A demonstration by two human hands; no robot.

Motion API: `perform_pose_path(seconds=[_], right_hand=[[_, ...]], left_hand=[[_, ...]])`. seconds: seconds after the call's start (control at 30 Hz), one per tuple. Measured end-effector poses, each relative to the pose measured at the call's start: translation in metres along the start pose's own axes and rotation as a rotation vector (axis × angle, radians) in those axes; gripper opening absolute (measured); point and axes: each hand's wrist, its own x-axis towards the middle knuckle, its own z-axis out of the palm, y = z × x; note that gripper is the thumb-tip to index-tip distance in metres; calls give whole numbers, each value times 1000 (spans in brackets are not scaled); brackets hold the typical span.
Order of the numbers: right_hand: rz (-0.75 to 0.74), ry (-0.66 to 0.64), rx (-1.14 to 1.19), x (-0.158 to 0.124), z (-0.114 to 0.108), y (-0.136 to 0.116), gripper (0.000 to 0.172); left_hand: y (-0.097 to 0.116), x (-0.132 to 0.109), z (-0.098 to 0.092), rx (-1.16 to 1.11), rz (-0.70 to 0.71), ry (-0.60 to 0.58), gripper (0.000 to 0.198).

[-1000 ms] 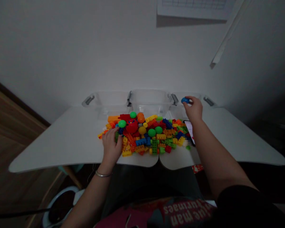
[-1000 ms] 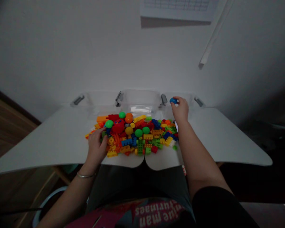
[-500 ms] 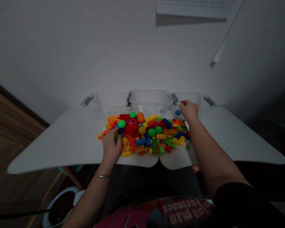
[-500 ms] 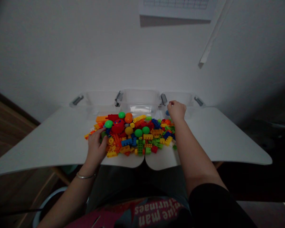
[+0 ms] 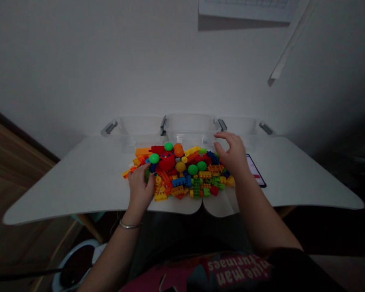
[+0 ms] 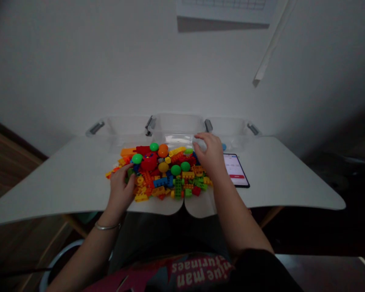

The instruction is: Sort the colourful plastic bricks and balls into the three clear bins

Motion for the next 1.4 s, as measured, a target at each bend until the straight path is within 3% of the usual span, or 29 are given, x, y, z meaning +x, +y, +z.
perform_pose_path(seconds=[0.17, 0.3, 0.77, 0.97, 1.1, 1.2, 1.33, 1.4], right_hand=[[-48, -303, 10, -33, 13, -53, 27], [-56, -462, -82, -47, 23, -60, 27], [-59, -553, -132, -51, 35, -43, 31], [-28, -439, -2, -53, 33, -44, 34], [21, -252, 160, -47, 26, -34, 31], [92, -48, 211, -31, 20, -13, 29], [371, 176, 256, -2, 14, 25, 42], [428, 258, 199, 12, 11, 42, 45]], left_hand=[[3, 0, -1, -3, -19, -13, 38], [4, 1, -1, -8, -22, -15, 38], [3, 2, -3, -3, -20, -21, 38], [3, 2, -2, -11, -14, -9, 38], [2, 1, -2, -8, -23, -14, 38], [1, 1, -2, -7, -26, -13, 38], [-1, 1, -4, -13, -35, -14, 38], [-2, 1, -6, -13, -33, -22, 39]])
